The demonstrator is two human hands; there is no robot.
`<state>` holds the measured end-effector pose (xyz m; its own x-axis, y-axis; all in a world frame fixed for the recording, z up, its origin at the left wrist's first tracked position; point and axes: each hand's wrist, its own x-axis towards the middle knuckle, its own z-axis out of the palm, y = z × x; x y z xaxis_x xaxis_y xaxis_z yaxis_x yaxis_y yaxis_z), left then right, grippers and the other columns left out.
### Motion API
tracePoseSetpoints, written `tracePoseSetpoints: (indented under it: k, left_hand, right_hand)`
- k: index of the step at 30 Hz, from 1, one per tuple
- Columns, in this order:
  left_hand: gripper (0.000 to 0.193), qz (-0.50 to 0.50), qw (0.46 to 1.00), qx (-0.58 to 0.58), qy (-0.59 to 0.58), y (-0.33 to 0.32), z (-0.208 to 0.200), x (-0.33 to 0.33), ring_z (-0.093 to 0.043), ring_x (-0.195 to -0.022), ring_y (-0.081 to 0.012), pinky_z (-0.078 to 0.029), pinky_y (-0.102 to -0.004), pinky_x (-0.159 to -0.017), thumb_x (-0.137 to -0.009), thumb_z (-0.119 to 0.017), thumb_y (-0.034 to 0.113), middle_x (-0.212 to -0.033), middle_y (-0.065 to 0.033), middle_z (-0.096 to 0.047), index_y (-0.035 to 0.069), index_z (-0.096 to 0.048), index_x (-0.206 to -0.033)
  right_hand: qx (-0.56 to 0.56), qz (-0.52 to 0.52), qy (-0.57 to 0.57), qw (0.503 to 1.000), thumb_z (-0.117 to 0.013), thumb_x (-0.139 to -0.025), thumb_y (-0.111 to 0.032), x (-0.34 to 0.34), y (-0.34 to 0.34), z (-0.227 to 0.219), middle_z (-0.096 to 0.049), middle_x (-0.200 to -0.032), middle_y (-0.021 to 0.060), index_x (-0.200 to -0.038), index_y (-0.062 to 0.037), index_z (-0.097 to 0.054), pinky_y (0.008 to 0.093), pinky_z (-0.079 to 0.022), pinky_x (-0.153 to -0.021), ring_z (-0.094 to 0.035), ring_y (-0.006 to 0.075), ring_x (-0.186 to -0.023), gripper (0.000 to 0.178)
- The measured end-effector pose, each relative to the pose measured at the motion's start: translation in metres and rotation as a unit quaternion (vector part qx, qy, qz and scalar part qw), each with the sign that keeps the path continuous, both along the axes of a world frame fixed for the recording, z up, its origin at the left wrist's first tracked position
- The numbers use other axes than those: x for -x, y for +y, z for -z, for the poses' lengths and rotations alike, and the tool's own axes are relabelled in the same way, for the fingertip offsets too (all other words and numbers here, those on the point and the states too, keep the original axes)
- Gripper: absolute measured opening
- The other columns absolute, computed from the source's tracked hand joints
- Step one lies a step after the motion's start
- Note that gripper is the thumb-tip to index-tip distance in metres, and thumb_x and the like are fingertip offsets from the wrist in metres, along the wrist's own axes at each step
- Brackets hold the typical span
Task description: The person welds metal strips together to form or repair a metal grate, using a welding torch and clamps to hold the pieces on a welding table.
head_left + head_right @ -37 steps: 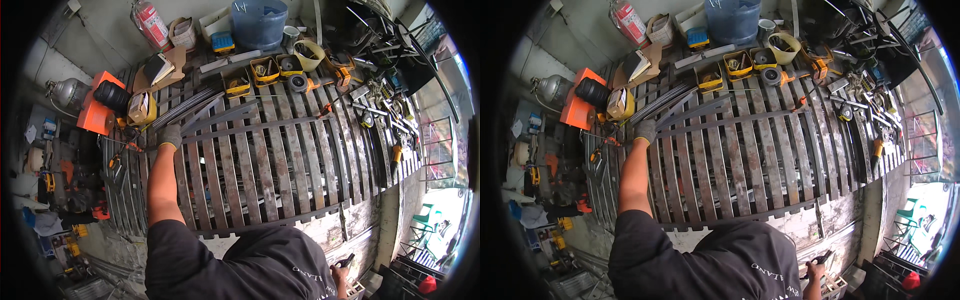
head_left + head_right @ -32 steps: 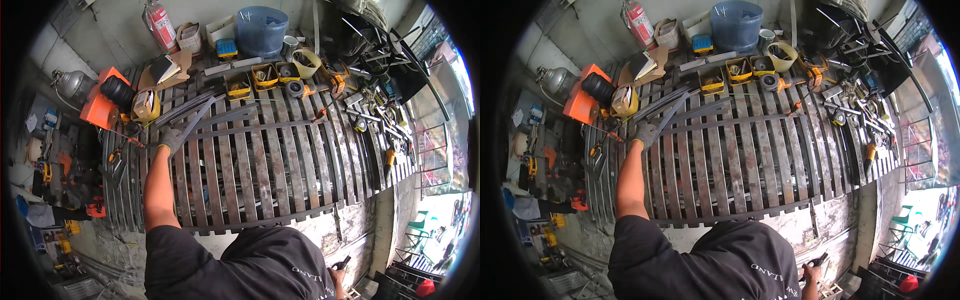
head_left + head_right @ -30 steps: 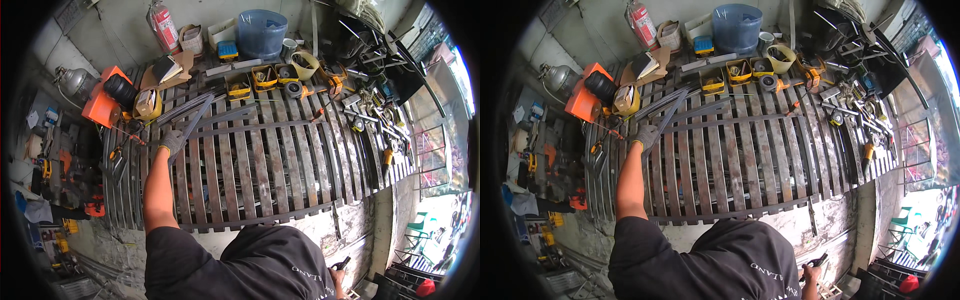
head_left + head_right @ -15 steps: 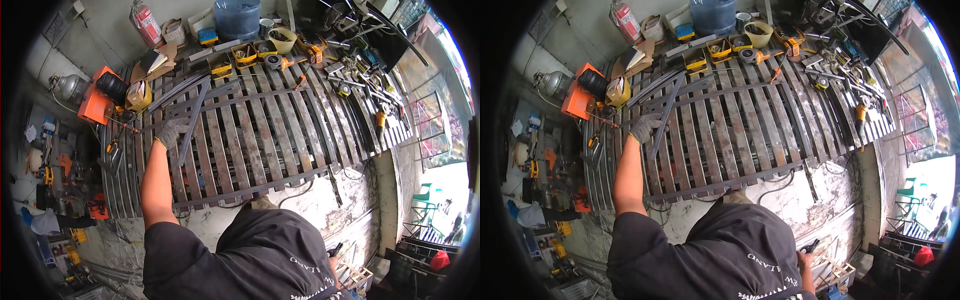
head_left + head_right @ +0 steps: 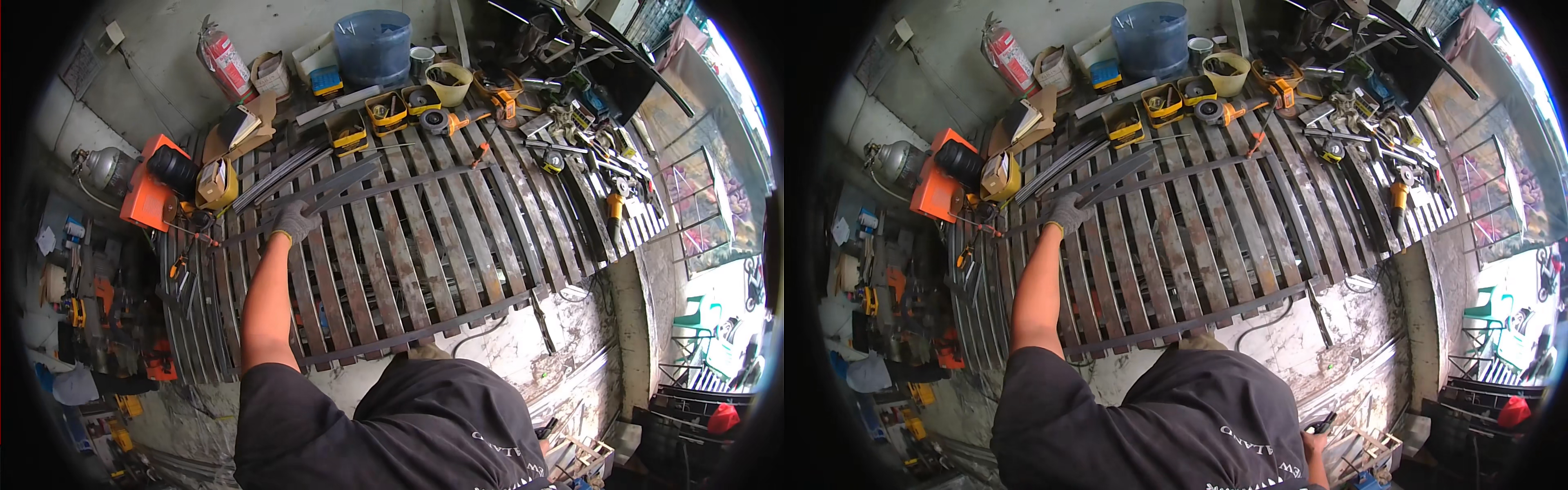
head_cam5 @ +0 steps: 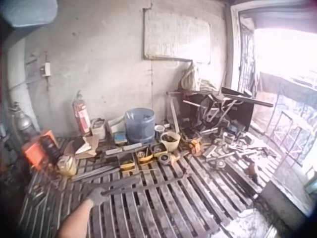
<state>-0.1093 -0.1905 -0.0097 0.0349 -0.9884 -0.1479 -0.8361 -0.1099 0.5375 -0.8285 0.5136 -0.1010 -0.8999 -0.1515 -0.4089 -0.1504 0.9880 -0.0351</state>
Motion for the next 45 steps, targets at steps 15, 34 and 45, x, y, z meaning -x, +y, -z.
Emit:
tracePoseSetpoints:
  k: [15, 34, 45]
  left_hand:
    - [0.037, 0.061, 0.942, 0.162, -0.288, -0.073, 0.027, 0.015, -0.056, -0.132, -0.0459, -0.049, -0.0509, -0.111, -0.084, -0.088, 0.026, -0.135, -0.0230, -0.063, 0.009, -0.070, -0.112]
    - [0.055, -0.036, 0.944, 0.061, 0.323, -0.077, 0.066, 0.025, -0.052, -0.148, -0.0306, -0.037, -0.0379, -0.124, -0.116, -0.040, 0.023, -0.166, -0.0198, -0.050, -0.008, -0.044, -0.161]
    - [0.037, -0.001, 0.980, 0.021, 0.195, 0.083, -0.030, 0.016, -0.069, -0.105, -0.0242, -0.055, -0.0397, -0.095, -0.106, -0.062, 0.015, -0.115, -0.0118, -0.075, -0.004, -0.069, -0.136]
  right_hand:
    - [0.039, 0.036, -0.110, 0.993, -0.092, -0.068, -0.012, -0.031, -0.133, -0.119, -0.070, -0.084, 0.0128, -0.106, 0.0038, -0.068, 0.0446, -0.059, -0.059, -0.070, 0.0275, -0.067, 0.047]
    - [0.040, 0.118, -0.058, 0.990, -0.098, -0.062, -0.044, -0.088, -0.043, -0.059, -0.079, -0.113, 0.0258, -0.113, 0.0060, -0.076, 0.0421, -0.063, -0.094, -0.078, 0.0348, -0.104, 0.074]
    - [-0.032, -0.059, -0.272, 0.960, -0.099, -0.057, -0.047, -0.125, 0.030, 0.001, -0.079, -0.101, 0.0236, -0.101, 0.0087, -0.077, 0.0412, -0.064, -0.085, -0.079, 0.0334, -0.094, 0.074]
